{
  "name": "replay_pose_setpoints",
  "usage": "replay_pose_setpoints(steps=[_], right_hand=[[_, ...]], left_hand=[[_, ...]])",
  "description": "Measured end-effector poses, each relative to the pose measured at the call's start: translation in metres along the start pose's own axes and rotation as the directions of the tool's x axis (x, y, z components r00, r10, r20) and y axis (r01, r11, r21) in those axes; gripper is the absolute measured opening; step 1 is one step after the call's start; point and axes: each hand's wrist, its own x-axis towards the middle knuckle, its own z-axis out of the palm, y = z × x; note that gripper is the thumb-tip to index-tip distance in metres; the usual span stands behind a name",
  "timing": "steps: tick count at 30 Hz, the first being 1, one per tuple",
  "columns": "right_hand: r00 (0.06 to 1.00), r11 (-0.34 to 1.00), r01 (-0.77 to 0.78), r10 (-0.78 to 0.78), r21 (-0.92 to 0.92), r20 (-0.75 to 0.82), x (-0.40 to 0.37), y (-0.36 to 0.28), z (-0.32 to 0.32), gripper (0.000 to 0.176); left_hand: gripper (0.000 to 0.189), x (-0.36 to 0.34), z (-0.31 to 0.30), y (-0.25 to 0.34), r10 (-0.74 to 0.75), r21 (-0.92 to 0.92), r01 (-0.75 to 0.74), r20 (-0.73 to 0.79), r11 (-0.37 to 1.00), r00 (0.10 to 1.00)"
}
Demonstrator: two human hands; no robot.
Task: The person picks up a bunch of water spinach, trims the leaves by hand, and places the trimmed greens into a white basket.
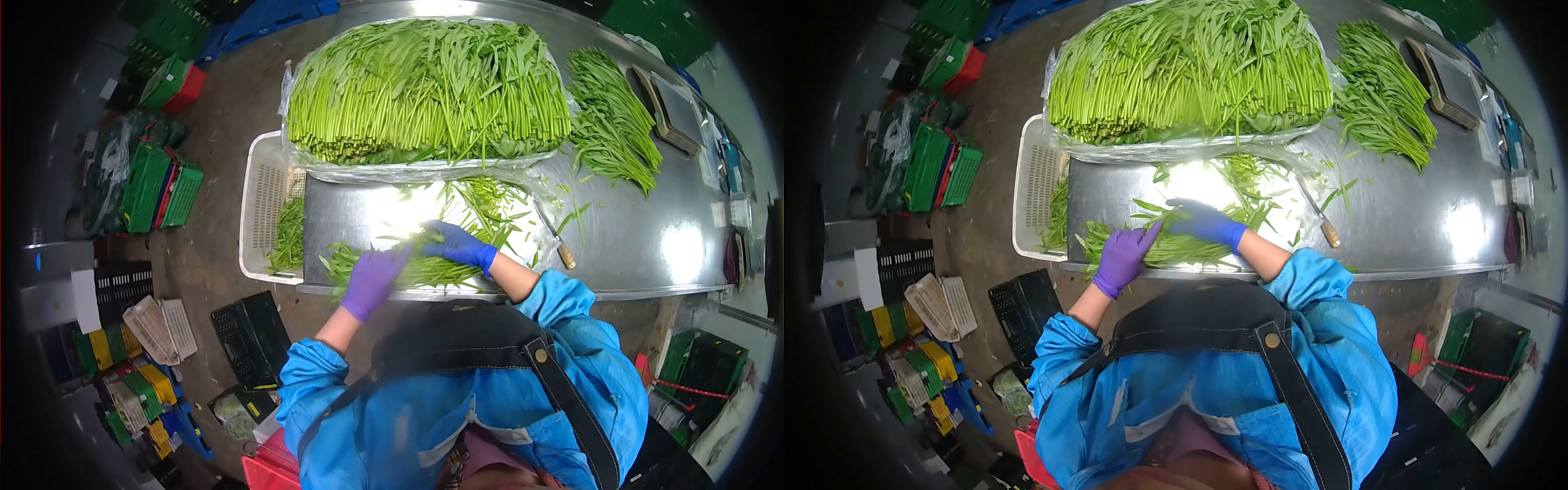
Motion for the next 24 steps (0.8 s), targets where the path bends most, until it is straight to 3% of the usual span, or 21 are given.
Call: replay_pose_setpoints(steps=[1,3,7,9,11,14,15,17,18,20,21,22,23,24], right_hand=[[1.000,1.000,0.000,0.000,0.001,-0.003,0.002,0.004,0.000,0.043],[0.963,0.941,0.267,-0.257,-0.209,0.078,0.011,0.019,0.000,0.042],[0.970,0.952,0.229,-0.240,-0.202,-0.030,0.015,0.024,-0.017,0.040],[0.996,0.959,0.049,-0.026,0.280,-0.086,0.011,0.012,-0.025,0.040],[0.998,0.948,0.039,-0.024,0.317,-0.050,0.010,0.017,-0.021,0.040],[0.972,0.963,0.226,-0.232,-0.147,-0.025,0.015,0.024,-0.005,0.038],[0.973,0.963,0.225,-0.231,-0.146,-0.028,0.019,0.028,-0.003,0.038],[0.995,0.989,0.102,-0.104,0.111,0.012,0.028,0.036,-0.001,0.038],[0.994,0.989,0.102,-0.104,0.111,0.012,0.030,0.043,-0.002,0.038],[0.910,0.921,0.383,-0.389,-0.066,-0.145,0.028,0.059,-0.008,0.031],[0.910,0.922,0.383,-0.388,-0.064,-0.143,0.028,0.064,-0.013,0.031],[0.974,0.972,0.118,-0.073,0.205,-0.214,0.027,0.070,-0.021,0.029],[0.948,0.874,-0.138,0.252,0.466,-0.192,0.027,0.076,-0.032,0.028],[0.896,0.970,0.123,-0.198,-0.208,-0.398,0.032,0.109,-0.055,0.029]], left_hand=[[0.076,0.001,0.000,-0.001,0.006,0.023,-0.006,-0.001,1.000,1.000],[0.076,0.000,0.001,-0.001,0.004,0.009,-0.004,-0.004,1.000,1.000],[0.077,-0.002,0.002,-0.002,-0.036,-0.013,0.036,-0.014,0.999,0.999],[0.078,-0.002,0.003,-0.003,-0.047,-0.016,0.047,-0.003,0.999,0.999],[0.078,-0.002,0.004,-0.004,-0.053,-0.022,0.053,0.008,0.998,0.999],[0.078,0.000,0.002,-0.002,-0.040,-0.011,0.040,0.000,0.999,0.999],[0.078,0.001,0.001,-0.002,-0.049,-0.004,0.049,0.012,0.999,0.999],[0.078,0.000,0.000,-0.002,-0.056,0.004,0.056,0.024,0.998,0.998],[0.077,-0.001,0.001,-0.003,-0.054,-0.005,0.054,0.021,0.999,0.998],[0.077,-0.004,0.004,-0.004,-0.055,-0.013,0.055,0.019,0.998,0.998],[0.076,-0.005,0.006,-0.004,-0.041,-0.013,0.041,0.025,0.999,0.999],[0.075,-0.007,0.006,-0.004,-0.026,-0.013,0.027,0.032,1.000,0.999],[0.075,-0.010,0.006,-0.004,-0.030,-0.012,0.030,0.033,0.999,0.999],[0.073,-0.013,0.004,-0.004,-0.047,-0.020,0.048,0.031,0.999,0.998]])
